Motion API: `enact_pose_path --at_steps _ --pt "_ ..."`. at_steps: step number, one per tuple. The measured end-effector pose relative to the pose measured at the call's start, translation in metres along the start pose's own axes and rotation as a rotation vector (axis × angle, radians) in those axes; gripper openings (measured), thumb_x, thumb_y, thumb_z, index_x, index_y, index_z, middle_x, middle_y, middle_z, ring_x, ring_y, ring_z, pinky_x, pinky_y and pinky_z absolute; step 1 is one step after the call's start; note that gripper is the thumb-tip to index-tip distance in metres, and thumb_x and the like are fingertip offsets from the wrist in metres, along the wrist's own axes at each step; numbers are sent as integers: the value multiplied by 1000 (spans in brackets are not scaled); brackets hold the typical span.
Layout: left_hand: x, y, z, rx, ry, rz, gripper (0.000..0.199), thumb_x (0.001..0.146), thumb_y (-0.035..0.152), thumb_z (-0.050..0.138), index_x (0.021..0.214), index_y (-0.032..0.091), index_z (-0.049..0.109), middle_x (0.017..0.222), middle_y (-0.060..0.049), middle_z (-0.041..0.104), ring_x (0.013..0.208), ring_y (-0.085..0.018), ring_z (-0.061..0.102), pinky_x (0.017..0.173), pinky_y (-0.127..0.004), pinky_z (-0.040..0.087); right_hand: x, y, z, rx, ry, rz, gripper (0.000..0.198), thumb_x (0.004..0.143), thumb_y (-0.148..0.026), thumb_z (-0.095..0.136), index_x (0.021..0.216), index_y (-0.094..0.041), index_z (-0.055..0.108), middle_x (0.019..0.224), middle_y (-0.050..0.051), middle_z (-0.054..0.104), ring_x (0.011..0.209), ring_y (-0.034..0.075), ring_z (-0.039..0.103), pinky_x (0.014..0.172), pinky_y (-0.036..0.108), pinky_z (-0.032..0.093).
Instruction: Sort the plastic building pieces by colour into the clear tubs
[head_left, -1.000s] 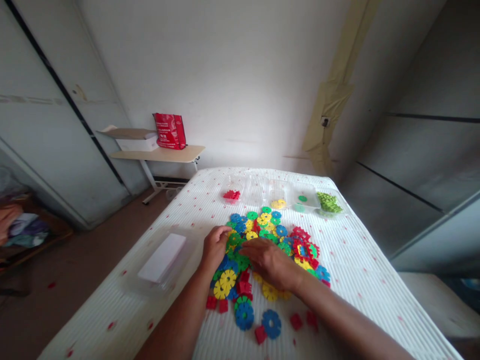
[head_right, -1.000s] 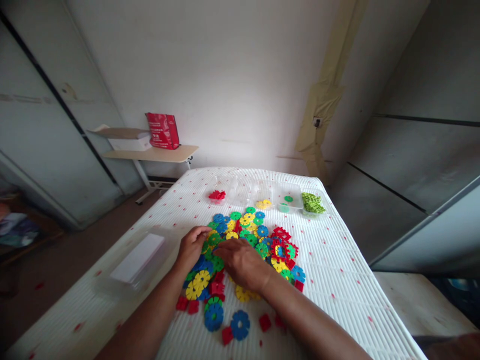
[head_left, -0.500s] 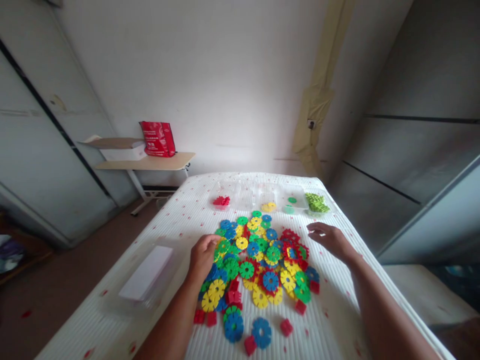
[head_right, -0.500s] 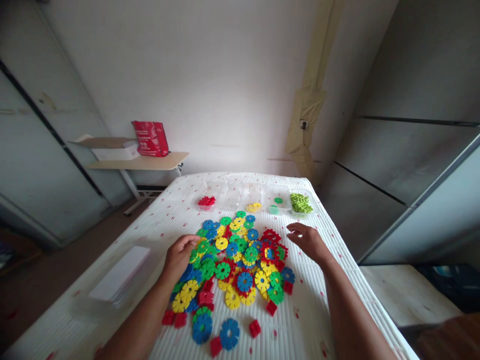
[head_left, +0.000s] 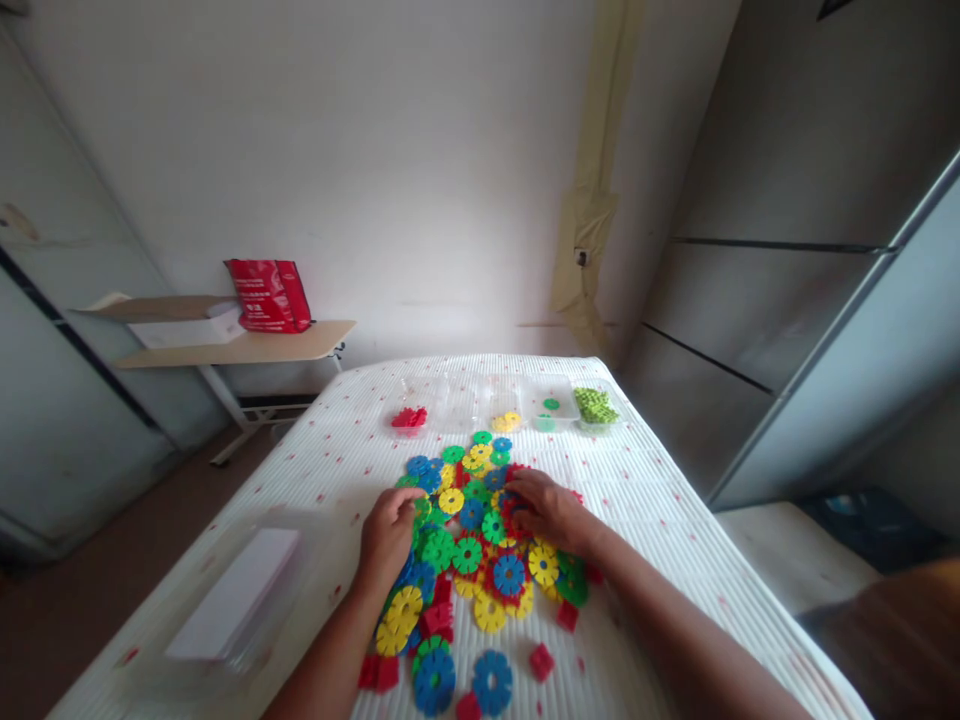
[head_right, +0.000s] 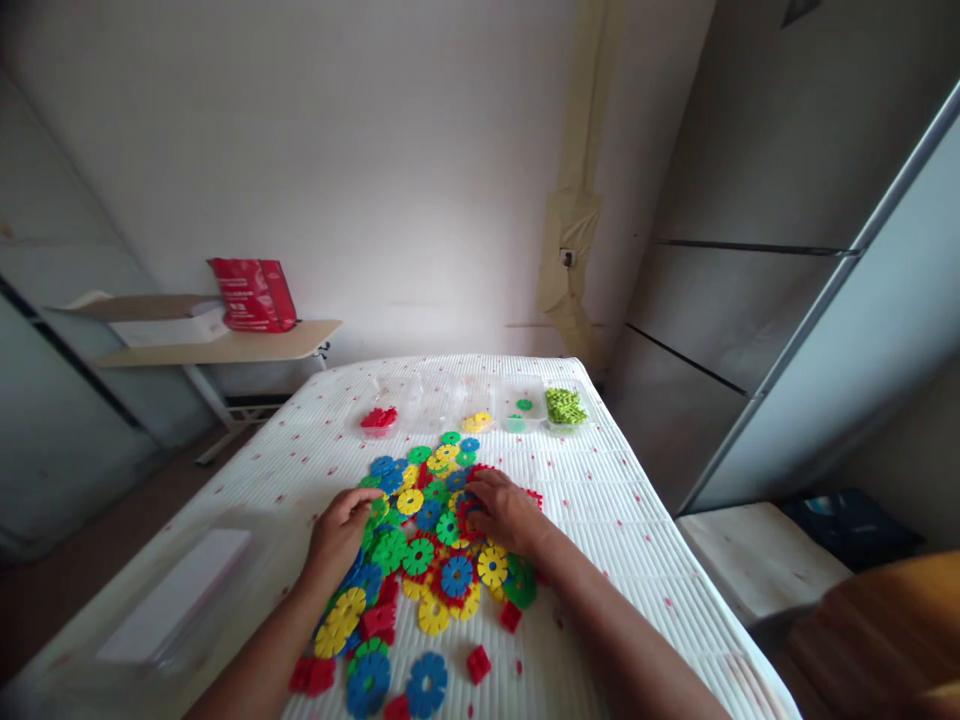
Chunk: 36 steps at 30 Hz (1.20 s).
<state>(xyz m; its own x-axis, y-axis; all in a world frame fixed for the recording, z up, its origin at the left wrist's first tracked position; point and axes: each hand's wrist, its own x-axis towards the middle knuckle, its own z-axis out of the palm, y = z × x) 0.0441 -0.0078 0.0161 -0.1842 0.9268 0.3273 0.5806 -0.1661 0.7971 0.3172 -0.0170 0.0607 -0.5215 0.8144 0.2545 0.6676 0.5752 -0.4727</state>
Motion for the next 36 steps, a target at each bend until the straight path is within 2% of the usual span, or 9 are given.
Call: enact_pose_path --at_steps 3,7,9,15,23,26,31,34,36 --pt "3 8 11 -64 -31 -13 24 71 26 44 80 20 65 88 -4 68 86 -20 61 82 -34 47 3 -6 -3 102 71 -12 35 85 -28 46 117 -20 55 120 9 58 110 18 53 93 33 43" --pt "13 11 10 -129 -84 -66 27 74 30 44 87 19 65 89 -5 69 84 -20 62 80 -33 47 0 12 -19 170 341 150 29 86 -29 40 101 -19 62 106 8 65 99 18 59 87 34 46" --pt "17 7 3 -108 -73 -69 25 72 29 46 86 19 65 89 -5 69 85 -20 62 81 -33 47 -5 30 -26 209 416 234 27 82 -30 42 93 -18 64 98 8 67 89 19 62 81 34 48" --pt "14 -11 -13 -91 -60 -73 24 70 31 49 83 19 65 87 -5 69 85 -20 62 82 -33 47 -17 73 -38 458 437 509 25 70 -30 47 84 -15 62 73 6 68 61 14 61 53 26 48" --pt "4 -13 -15 -132 -60 -68 25 72 36 50 82 18 65 87 -5 69 84 -20 62 82 -32 47 -28 86 -46 481 312 641 28 64 -27 51 86 -14 63 60 1 62 48 11 54 43 21 40" --pt "4 -13 -15 -122 -63 -64 25 73 34 49 83 18 65 87 -4 69 84 -20 62 82 -32 47 -28 84 -46 411 165 556 29 62 -27 57 87 -13 65 65 2 65 57 14 57 53 25 45" --pt "4 -14 -15 -132 -61 -57 23 74 32 49 82 18 65 85 -4 68 84 -20 62 81 -32 47 -32 77 -48 350 -69 414 40 58 -26 65 97 -17 65 91 6 67 80 20 60 71 32 49" --pt "3 -11 -15 -145 -55 -62 22 74 31 49 82 18 65 84 -4 68 83 -19 62 81 -32 47 -33 70 -49 311 -137 346 47 58 -26 66 104 -19 62 101 7 64 90 22 59 79 34 49" --pt "3 -9 -15 -147 -47 -59 23 74 31 48 82 18 65 83 -4 68 83 -19 62 81 -32 47 -32 64 -48 204 -144 303 49 56 -21 66 104 -19 62 103 7 62 93 22 58 82 34 47"
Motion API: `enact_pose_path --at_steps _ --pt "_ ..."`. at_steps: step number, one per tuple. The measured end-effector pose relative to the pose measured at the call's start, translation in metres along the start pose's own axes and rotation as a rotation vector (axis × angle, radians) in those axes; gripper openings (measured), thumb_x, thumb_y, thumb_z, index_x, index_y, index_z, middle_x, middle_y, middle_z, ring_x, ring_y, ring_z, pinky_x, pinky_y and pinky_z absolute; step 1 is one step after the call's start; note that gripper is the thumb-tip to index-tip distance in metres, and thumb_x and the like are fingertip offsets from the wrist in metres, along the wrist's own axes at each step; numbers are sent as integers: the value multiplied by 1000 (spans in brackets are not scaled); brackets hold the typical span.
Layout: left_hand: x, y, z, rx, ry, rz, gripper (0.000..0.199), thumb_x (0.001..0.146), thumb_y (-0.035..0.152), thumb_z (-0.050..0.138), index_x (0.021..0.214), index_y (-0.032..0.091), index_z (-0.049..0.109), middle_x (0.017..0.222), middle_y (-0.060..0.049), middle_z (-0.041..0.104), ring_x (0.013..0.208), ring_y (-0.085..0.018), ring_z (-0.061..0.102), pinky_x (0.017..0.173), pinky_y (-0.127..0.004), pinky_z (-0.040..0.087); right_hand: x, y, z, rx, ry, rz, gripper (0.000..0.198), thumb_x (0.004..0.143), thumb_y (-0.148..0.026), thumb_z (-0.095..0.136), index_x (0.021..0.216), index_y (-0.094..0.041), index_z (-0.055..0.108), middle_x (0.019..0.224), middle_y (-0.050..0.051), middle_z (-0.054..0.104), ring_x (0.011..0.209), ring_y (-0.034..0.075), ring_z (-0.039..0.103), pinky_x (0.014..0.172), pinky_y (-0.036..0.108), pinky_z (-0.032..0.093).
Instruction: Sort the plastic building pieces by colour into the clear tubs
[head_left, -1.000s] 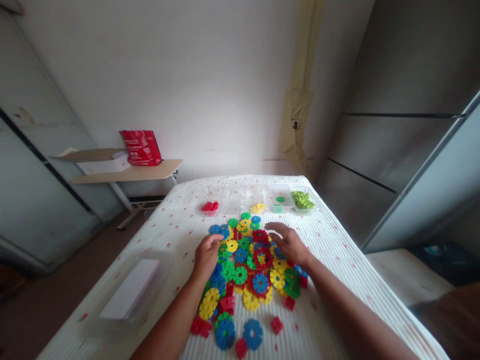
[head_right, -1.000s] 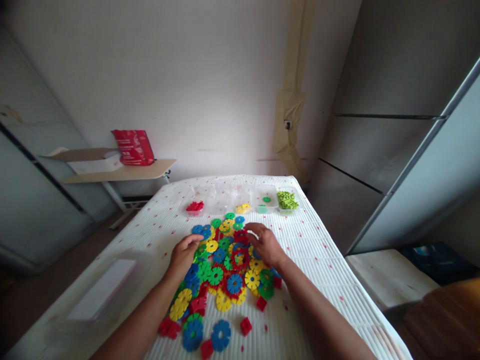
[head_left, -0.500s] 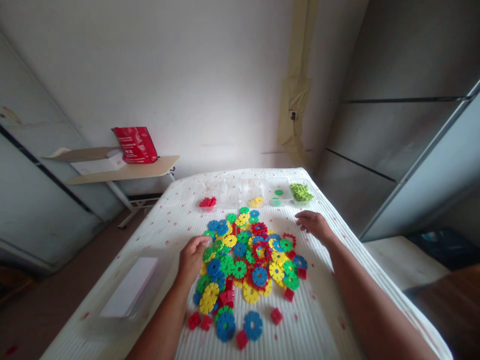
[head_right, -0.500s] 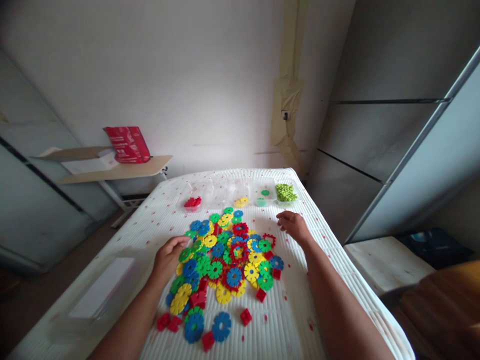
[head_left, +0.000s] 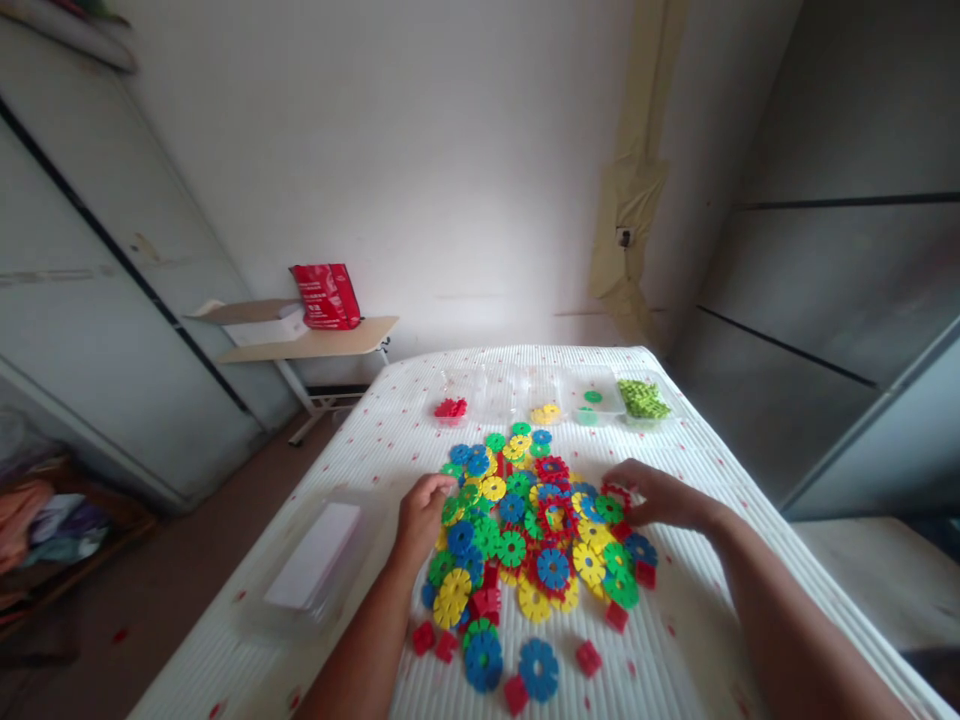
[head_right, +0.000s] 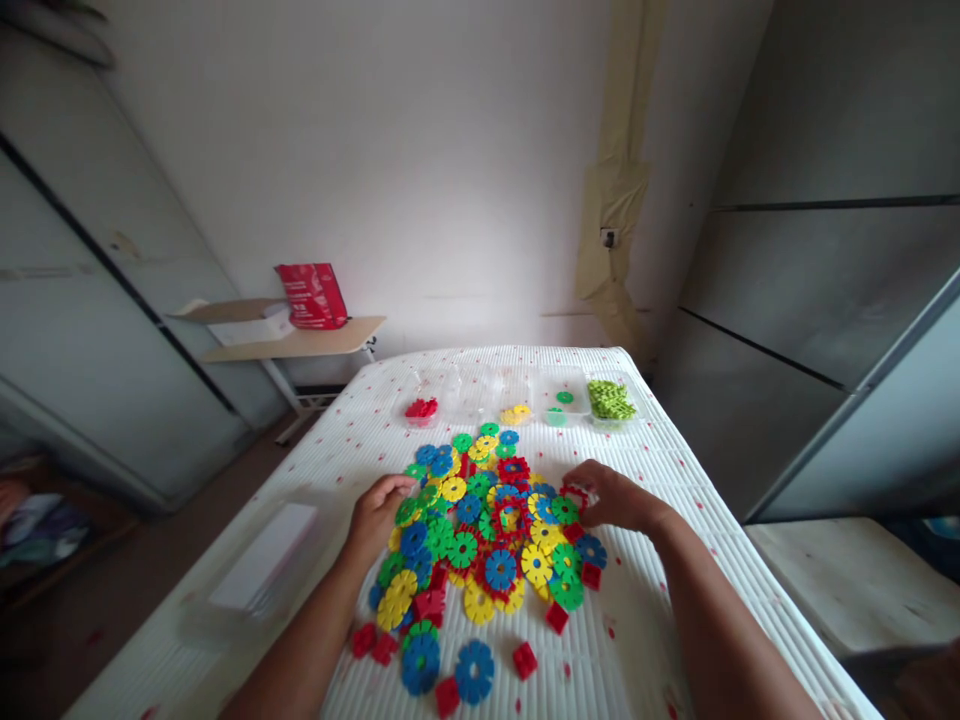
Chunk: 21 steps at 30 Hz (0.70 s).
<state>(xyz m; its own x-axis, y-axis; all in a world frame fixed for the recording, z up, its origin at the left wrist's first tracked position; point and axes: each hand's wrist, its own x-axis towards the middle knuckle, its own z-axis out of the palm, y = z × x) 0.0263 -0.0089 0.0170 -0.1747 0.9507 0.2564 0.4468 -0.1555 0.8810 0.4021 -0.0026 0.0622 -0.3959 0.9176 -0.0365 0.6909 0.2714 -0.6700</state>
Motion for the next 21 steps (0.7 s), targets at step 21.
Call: enact_pose_path --at_steps 21 --pt "2 -7 1 11 -9 61 21 75 29 48 81 18 65 81 -3 67 79 -18 61 78 -29 46 18 1 17 -139 404 -225 42 68 -20 55 110 -15 56 99 10 57 87 19 59 71 31 51"
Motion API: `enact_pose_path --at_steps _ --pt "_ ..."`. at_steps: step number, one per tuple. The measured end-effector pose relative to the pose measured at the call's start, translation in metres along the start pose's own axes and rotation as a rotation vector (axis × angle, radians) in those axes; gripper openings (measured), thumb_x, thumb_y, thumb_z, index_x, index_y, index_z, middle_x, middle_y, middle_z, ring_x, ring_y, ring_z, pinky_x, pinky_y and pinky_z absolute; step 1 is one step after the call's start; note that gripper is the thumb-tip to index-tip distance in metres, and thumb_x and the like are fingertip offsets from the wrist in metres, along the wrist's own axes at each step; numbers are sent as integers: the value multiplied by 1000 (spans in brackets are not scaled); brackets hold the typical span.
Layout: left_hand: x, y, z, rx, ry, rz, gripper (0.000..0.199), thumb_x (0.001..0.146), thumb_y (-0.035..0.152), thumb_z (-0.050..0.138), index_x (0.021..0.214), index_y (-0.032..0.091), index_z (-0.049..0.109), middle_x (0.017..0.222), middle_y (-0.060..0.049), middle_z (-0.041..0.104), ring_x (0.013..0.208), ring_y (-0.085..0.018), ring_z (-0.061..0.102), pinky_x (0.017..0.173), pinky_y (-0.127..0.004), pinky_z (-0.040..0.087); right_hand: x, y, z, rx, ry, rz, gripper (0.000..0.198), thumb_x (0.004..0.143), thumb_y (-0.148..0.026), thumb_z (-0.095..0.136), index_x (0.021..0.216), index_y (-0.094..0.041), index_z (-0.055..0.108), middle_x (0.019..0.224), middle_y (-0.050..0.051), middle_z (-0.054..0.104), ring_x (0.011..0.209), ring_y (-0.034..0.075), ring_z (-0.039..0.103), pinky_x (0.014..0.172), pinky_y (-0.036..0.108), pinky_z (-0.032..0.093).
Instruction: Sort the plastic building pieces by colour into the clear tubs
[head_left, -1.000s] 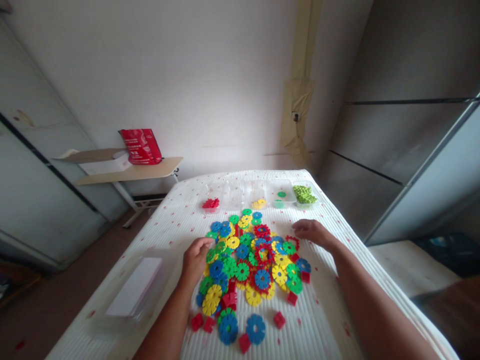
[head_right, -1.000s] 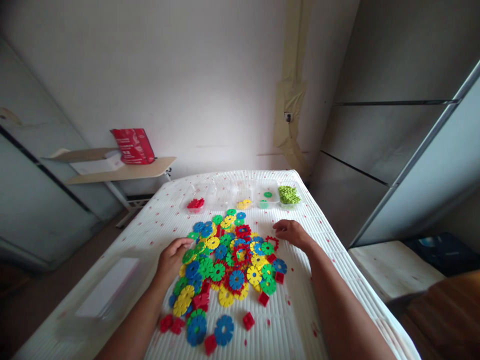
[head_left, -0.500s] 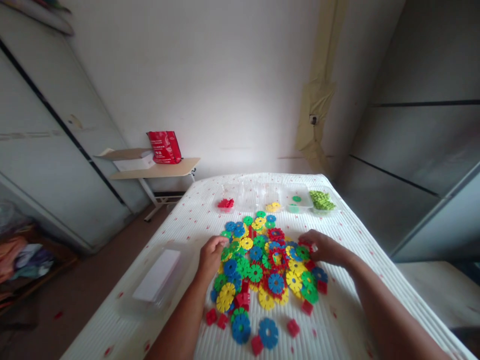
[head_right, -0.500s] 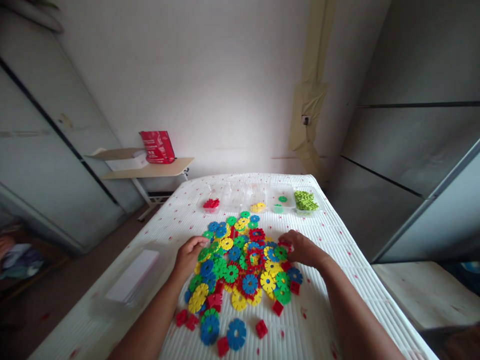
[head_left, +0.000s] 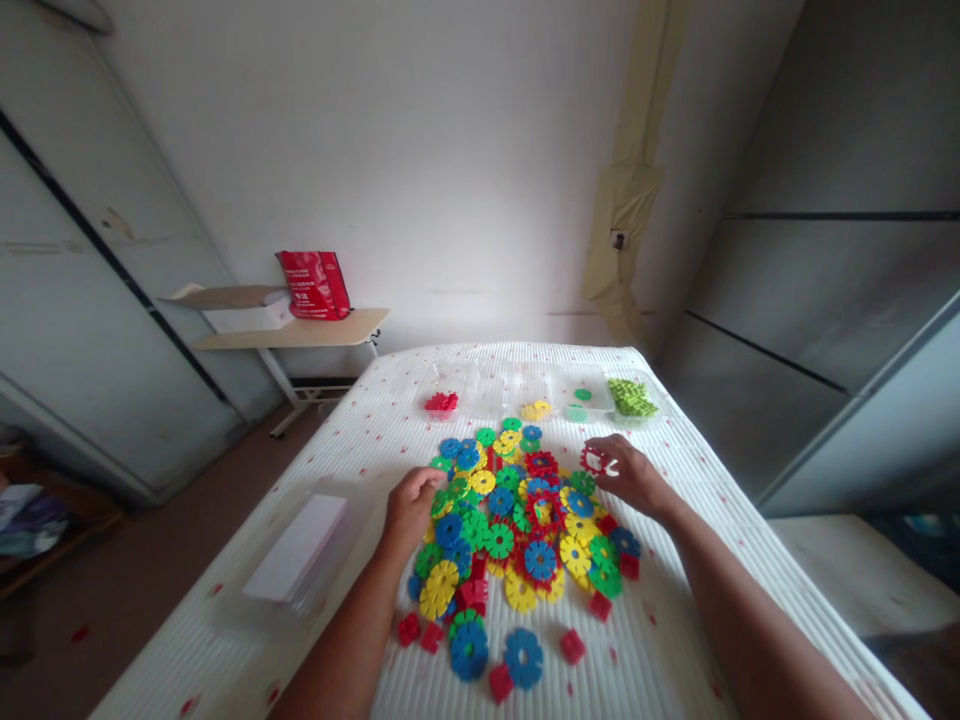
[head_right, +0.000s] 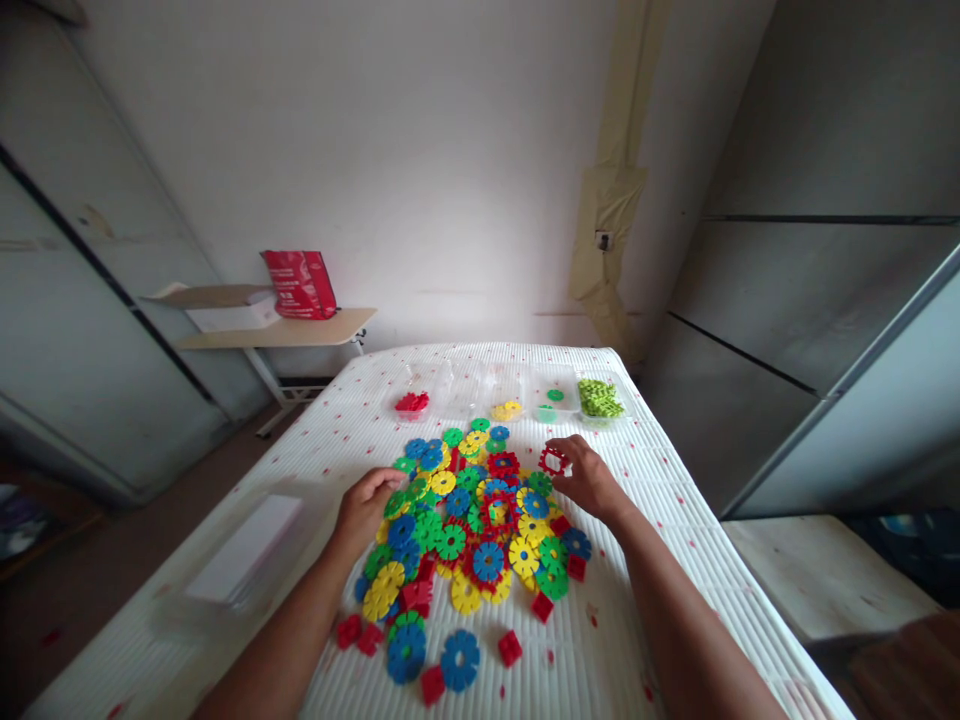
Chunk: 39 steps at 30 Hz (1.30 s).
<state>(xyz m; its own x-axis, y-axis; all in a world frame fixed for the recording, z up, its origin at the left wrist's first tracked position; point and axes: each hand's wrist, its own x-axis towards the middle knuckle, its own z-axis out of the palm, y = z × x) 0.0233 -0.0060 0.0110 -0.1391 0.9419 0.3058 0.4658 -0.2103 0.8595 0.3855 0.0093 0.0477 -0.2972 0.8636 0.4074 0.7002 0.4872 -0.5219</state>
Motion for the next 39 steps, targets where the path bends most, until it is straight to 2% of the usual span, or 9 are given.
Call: enact_pose_path --at_steps 5,9,15,19,27,34,39 --pt "0 -2 1 -2 6 12 20 75 29 48 80 18 64 80 -3 67 79 -17 61 77 -29 46 13 -19 12 103 -4 102 42 71 -27 56 112 -19 54 102 8 62 83 17 61 69 28 51" --pt "0 -4 1 -6 8 18 20 75 29 47 80 19 64 81 -2 67 79 -17 61 77 -29 47 32 -44 18 -127 -78 254 43 74 -37 56 113 -19 54 89 6 68 77 18 63 69 29 48" --pt "1 -2 1 5 12 27 19 75 27 47 78 19 64 81 -2 67 79 -17 62 76 -29 47 52 -86 34 -571 -255 356 40 77 -46 51 107 -20 58 89 10 68 85 24 64 72 32 44" --pt "1 -1 0 2 13 18 19 74 25 48 78 19 65 81 -2 68 79 -17 62 77 -28 48 55 -99 46 -644 -307 383 37 78 -47 50 97 -18 61 94 13 67 88 26 63 72 34 44" --pt "0 -1 0 -15 5 -5 21 75 24 47 81 19 66 84 -3 68 81 -16 62 78 -28 47 54 -106 50 -653 -323 443 42 77 -51 50 101 -17 59 95 14 66 88 27 63 70 34 44" --pt "-1 4 -1 -17 1 6 21 75 23 46 80 19 65 84 -3 67 82 -16 61 79 -28 46 52 -95 45 -565 -235 370 33 76 -46 54 97 -21 60 91 10 67 85 25 63 70 34 43" --pt "-1 1 0 -36 1 10 21 75 22 46 80 18 65 84 -3 67 82 -16 61 78 -27 46 27 -99 22 -330 -143 137 33 79 -42 53 106 -24 58 96 5 66 88 20 60 73 29 43"
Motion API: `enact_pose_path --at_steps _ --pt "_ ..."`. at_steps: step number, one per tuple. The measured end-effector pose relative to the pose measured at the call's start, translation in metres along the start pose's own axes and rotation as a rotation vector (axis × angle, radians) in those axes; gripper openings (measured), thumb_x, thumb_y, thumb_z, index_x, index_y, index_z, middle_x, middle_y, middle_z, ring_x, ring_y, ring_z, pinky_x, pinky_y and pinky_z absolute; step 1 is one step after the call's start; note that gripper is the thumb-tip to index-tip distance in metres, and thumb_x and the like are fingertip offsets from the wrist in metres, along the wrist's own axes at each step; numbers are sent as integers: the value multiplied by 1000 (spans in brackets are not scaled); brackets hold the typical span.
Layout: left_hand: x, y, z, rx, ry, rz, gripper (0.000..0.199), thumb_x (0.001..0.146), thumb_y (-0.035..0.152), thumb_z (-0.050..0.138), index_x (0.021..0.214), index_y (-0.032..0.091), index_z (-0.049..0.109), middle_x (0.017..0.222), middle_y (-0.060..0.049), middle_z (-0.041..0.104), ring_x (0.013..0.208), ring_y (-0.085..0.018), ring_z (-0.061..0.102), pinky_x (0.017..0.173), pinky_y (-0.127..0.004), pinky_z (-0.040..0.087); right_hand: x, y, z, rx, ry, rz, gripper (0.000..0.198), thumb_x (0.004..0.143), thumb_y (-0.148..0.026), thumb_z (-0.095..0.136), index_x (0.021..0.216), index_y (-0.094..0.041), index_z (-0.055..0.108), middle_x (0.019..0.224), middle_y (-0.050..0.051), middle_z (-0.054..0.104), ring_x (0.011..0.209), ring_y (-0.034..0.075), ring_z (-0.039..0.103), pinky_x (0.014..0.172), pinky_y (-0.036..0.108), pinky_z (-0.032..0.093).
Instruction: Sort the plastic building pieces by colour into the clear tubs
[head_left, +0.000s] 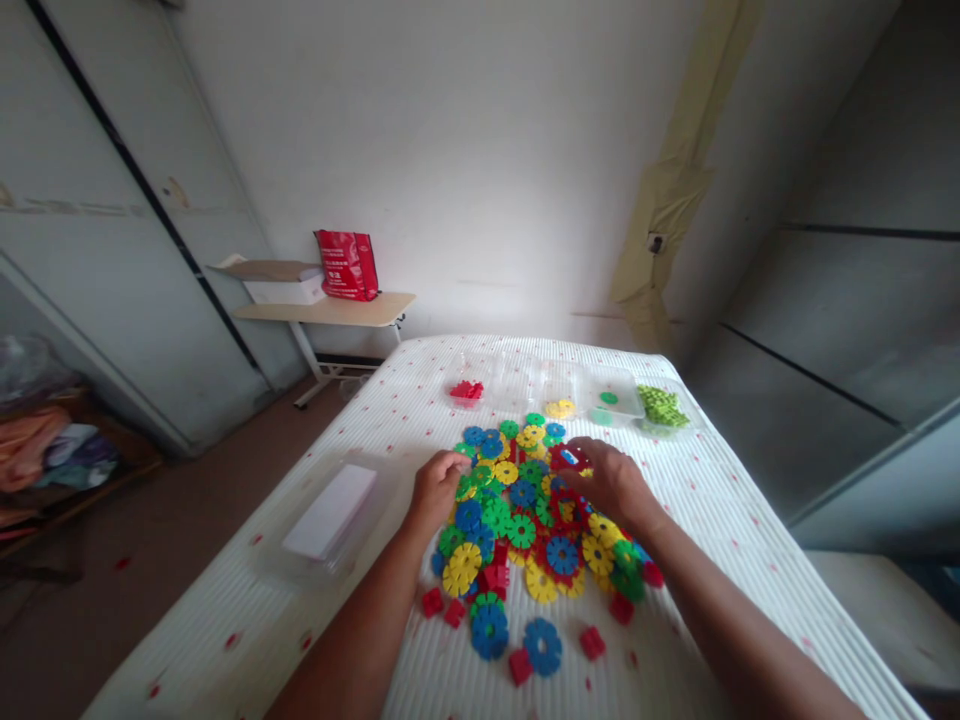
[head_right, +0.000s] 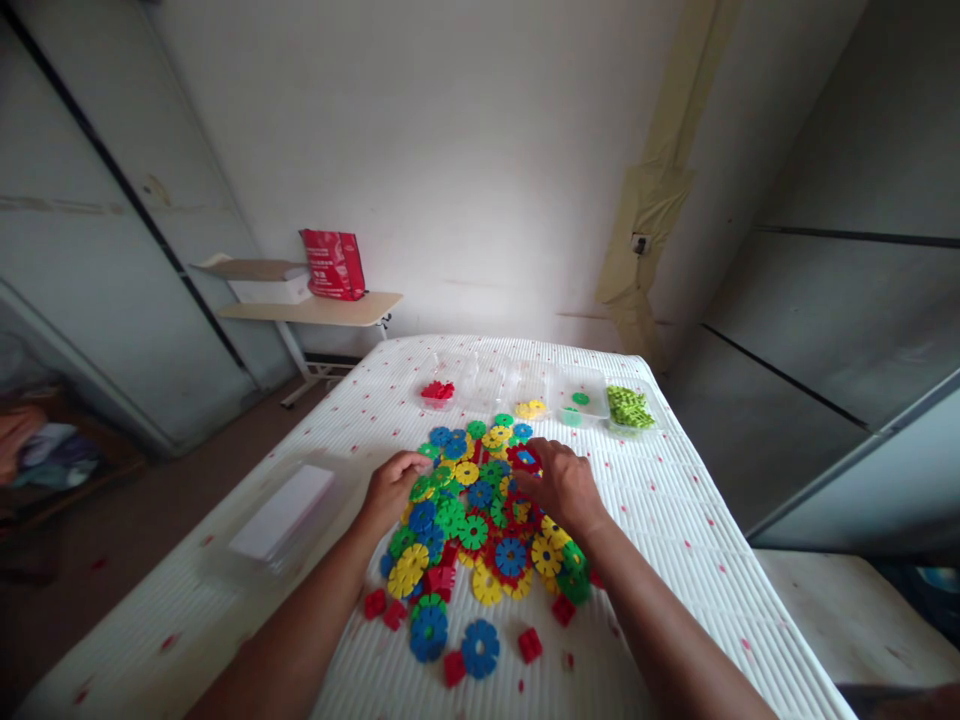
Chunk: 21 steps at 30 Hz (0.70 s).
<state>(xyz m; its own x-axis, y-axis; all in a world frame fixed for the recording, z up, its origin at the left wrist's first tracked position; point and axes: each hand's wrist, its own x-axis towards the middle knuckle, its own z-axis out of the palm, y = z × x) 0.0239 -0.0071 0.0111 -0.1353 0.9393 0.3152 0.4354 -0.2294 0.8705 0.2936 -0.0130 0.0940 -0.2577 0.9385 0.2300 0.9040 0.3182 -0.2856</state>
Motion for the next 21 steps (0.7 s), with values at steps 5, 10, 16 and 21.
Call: enact_pose_path --at_steps 5,10,16,21 --pt "0 -2 1 12 -2 -7 21 75 23 46 81 18 65 84 -3 67 81 -16 61 77 -27 46 -40 -10 -1 -54 0 -85 38 80 -39 52 113 -21 55 95 8 64 91 23 58 77 33 41" --pt "-1 1 1 8 10 -11 21 75 22 46 80 18 65 83 -3 67 80 -16 62 77 -28 47 -51 -14 13 -144 -42 -76 47 74 -32 57 119 -19 52 103 10 62 94 26 55 76 36 39" --pt "-1 1 1 2 8 -20 20 76 23 46 80 19 65 84 -3 67 81 -16 62 77 -27 47 -53 -6 22 -168 -11 -81 56 74 -35 58 126 -19 45 110 13 59 100 27 51 77 38 38" --pt "-1 2 0 7 5 -16 18 75 24 48 79 19 66 83 -3 67 80 -16 62 77 -27 46 -53 -8 21 -168 -6 -66 54 75 -40 59 124 -21 47 108 13 60 97 27 51 74 37 38"
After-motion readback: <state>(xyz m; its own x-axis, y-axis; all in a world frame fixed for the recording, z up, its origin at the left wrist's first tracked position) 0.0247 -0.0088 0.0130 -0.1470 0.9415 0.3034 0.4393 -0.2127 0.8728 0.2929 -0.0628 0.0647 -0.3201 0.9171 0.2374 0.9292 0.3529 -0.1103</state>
